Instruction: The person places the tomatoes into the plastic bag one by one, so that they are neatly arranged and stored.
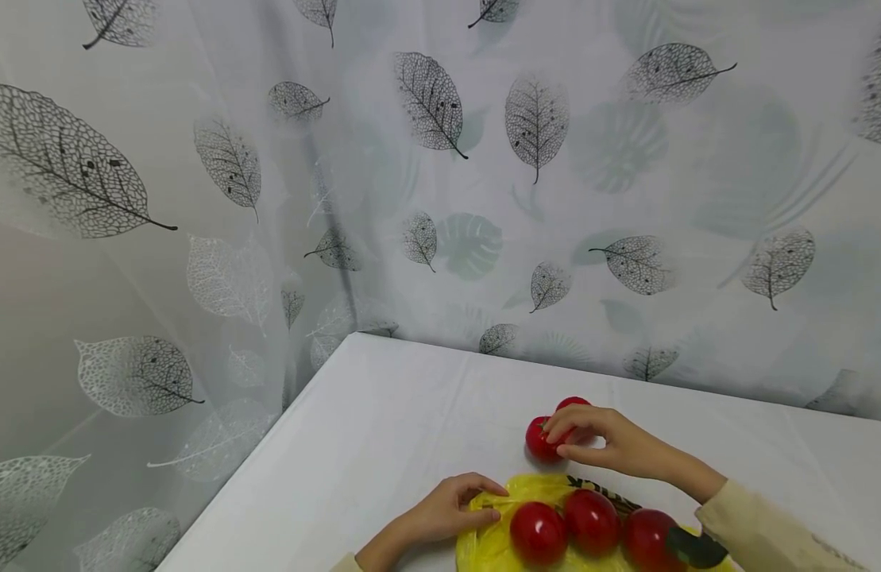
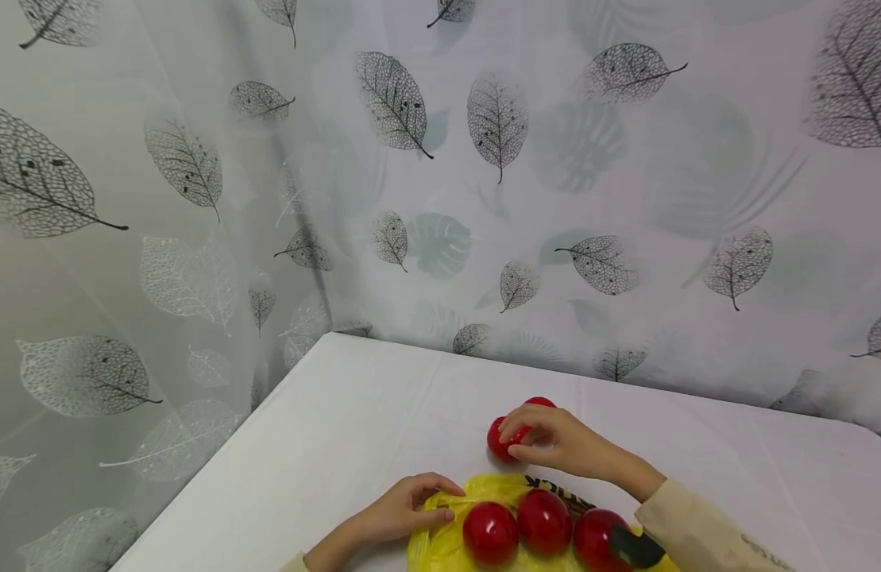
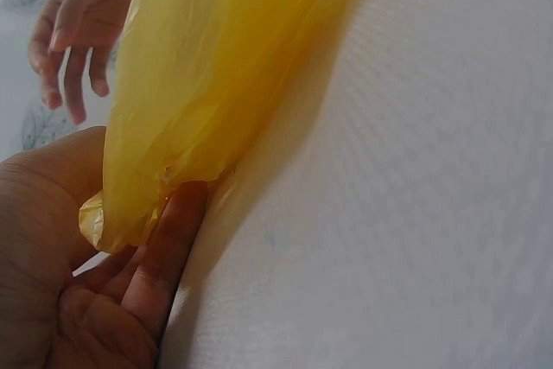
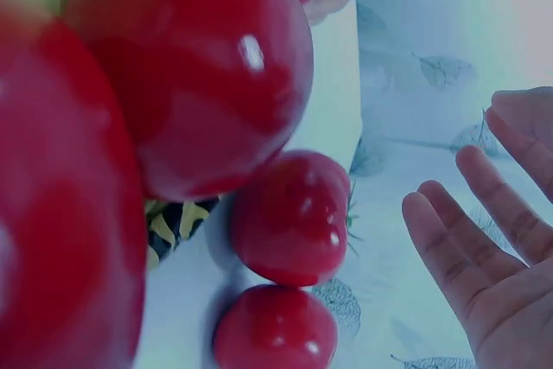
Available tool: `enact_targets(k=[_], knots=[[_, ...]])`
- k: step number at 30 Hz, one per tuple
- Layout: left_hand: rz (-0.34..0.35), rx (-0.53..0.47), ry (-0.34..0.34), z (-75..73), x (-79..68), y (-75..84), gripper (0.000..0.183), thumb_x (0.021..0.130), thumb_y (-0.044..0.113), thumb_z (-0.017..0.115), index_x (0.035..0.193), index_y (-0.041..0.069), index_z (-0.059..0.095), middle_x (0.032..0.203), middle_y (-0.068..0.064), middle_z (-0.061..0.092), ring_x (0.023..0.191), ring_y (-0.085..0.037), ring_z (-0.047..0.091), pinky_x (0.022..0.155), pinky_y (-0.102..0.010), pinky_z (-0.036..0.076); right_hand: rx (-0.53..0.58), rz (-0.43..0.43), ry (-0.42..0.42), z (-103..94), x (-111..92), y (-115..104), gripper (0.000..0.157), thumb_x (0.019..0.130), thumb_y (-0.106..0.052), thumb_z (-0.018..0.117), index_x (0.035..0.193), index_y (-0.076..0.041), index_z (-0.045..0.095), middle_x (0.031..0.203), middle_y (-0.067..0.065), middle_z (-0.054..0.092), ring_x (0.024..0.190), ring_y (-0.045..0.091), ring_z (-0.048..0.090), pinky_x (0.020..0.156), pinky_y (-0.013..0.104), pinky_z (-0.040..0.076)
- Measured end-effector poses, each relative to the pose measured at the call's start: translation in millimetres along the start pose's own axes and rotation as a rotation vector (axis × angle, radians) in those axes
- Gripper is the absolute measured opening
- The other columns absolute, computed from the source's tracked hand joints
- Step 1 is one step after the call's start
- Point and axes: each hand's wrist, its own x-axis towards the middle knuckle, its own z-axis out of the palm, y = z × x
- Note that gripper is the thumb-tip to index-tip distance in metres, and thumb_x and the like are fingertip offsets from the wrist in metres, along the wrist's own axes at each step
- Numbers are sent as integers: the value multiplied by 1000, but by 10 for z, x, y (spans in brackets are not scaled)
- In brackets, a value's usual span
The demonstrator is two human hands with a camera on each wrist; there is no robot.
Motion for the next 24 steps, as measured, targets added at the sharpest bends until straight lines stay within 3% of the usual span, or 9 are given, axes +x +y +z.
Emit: enact_targets(k=[7,17,24], knots=[[-5,3,1,-2,-11,18,22,95,22,64,116,15,67,117,6,66,113,-4,56,102,-22,41,14,25,38,-76,-17,107,25,87,2,68,109,-10,67,112,11,64,91,10,60,67,27,56],[-33,-11,4,-8,-15,10,22,96,23,64,116,16,67,119,6,66,116,-4,55,104,-27,42,-29,88,71,-187,2,272,18,90,-5,68,108,-7,67,108,11,66,102,6,58,76,28,57],[-19,-27,-2,0,-22,25,23,96,22,63,117,14,67,119,5,66,114,-4,56,102,-23,42,-72,155,78,-238,-22,369,17,91,-10,69,108,-8,67,110,14,65,105,1,56,78,25,56]])
